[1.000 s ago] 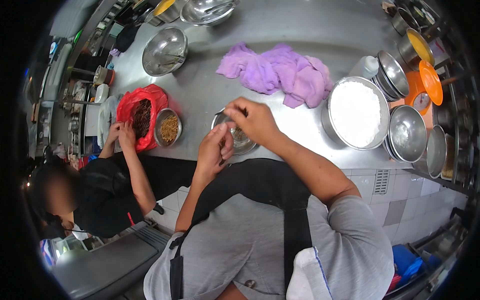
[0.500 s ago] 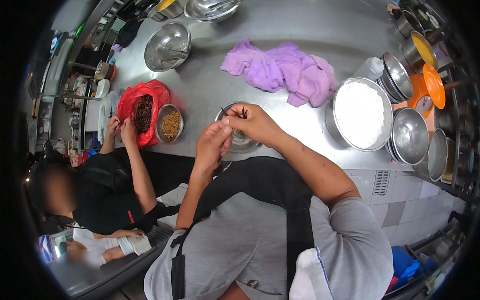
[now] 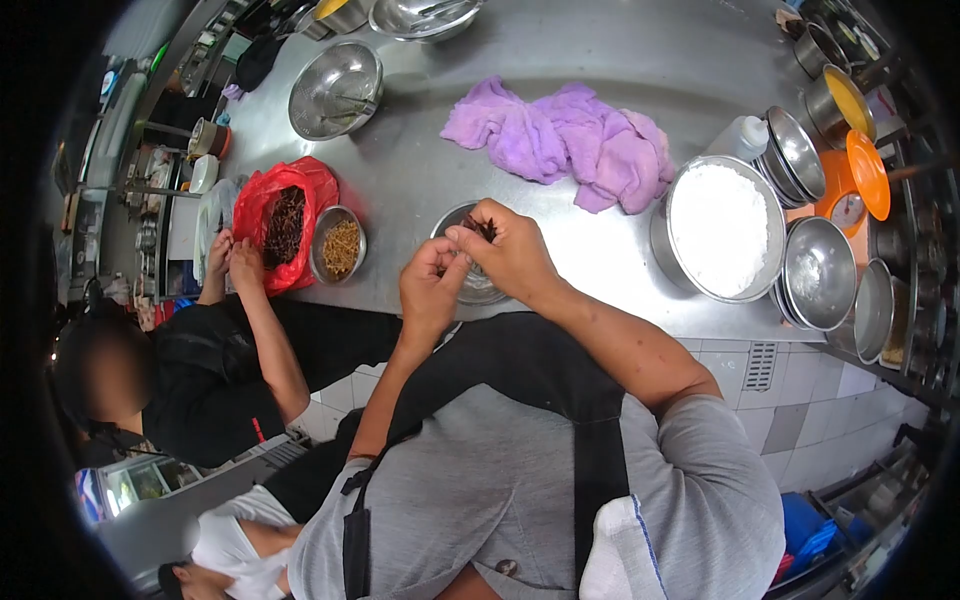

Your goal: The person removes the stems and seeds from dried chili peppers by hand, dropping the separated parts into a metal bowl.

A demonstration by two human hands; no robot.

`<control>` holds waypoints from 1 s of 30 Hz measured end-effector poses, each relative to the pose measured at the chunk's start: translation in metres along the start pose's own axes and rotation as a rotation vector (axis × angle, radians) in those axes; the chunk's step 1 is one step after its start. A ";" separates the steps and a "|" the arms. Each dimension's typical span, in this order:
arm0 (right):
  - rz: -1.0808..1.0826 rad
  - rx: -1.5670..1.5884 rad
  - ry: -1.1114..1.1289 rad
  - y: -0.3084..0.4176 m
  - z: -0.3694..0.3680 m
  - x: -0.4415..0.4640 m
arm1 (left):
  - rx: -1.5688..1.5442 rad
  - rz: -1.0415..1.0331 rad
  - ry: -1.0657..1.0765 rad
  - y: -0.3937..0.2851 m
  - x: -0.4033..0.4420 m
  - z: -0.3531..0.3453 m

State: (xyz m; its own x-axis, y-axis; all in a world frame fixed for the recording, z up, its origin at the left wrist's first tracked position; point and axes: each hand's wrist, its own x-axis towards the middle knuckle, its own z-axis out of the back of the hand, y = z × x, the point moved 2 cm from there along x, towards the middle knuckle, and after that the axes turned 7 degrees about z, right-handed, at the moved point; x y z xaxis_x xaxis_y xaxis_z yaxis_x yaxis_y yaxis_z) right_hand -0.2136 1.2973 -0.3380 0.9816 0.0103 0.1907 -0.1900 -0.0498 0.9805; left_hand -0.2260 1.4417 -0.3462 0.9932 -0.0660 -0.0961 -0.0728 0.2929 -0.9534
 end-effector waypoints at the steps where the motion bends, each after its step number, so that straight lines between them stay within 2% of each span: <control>1: 0.001 0.000 0.001 -0.002 0.000 0.000 | 0.041 -0.034 -0.028 0.002 0.000 0.000; 4: -0.027 0.043 -0.003 -0.005 0.000 0.001 | 0.136 -0.093 -0.070 -0.001 0.000 0.001; 6: 0.019 -0.091 0.025 0.000 0.000 -0.002 | 0.191 -0.117 -0.086 -0.003 -0.001 0.003; 9: 0.025 0.000 0.047 -0.014 -0.003 0.003 | 0.224 -0.204 -0.044 -0.009 -0.004 0.004; 10: 0.022 -0.002 0.043 -0.016 0.002 0.007 | 0.238 -0.226 0.039 -0.015 -0.007 0.003; 12: -0.714 0.783 0.291 -0.024 0.005 0.006 | 0.249 -0.245 0.127 -0.020 -0.011 0.002; 14: -0.748 0.801 0.213 -0.027 0.005 0.004 | 0.031 0.003 0.227 -0.017 -0.010 0.002; 17: -0.703 0.731 0.202 -0.024 0.006 0.001 | -0.042 0.039 0.278 -0.010 -0.008 0.000; 18: -0.607 0.642 0.174 -0.018 0.004 0.000 | -0.041 0.042 0.281 -0.010 -0.008 -0.001; 19: -0.509 0.553 0.147 -0.015 0.002 0.002 | -0.094 0.125 0.238 -0.009 -0.007 -0.001; 20: -0.507 0.554 0.146 -0.016 -0.001 0.003 | -0.146 0.206 0.193 -0.009 -0.004 -0.001; 22: -0.181 0.393 0.156 -0.020 -0.005 0.008 | -0.204 0.223 0.196 -0.008 0.000 0.000; 23: -0.179 0.393 0.155 -0.028 -0.007 0.008 | -0.265 0.243 0.196 -0.008 0.001 0.000; 25: 0.115 0.255 0.164 -0.029 -0.010 0.014 | -0.208 0.252 0.213 -0.010 0.001 0.001; 26: 0.117 0.254 0.164 -0.031 -0.004 0.015 | -0.152 0.262 0.231 -0.011 0.000 0.001; 27: -0.257 0.474 0.241 -0.021 0.003 0.018 | -0.152 0.260 0.233 -0.013 0.000 0.002; 28: -0.639 0.686 0.309 -0.016 0.005 0.014 | -0.154 0.174 0.299 -0.016 -0.003 0.002; 29: -0.640 0.685 0.303 -0.016 0.006 0.013 | -0.155 0.088 0.365 -0.018 -0.005 0.003; 30: -0.676 0.738 0.364 -0.016 0.005 0.011 | -0.157 0.087 0.368 -0.019 -0.005 0.004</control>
State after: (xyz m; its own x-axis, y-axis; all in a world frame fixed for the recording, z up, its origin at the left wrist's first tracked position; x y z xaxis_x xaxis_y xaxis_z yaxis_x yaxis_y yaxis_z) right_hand -0.1993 1.2928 -0.3523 0.7906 0.5542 -0.2603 0.5709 -0.5136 0.6405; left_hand -0.2295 1.4409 -0.3267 0.8861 -0.3923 -0.2469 -0.1964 0.1647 -0.9666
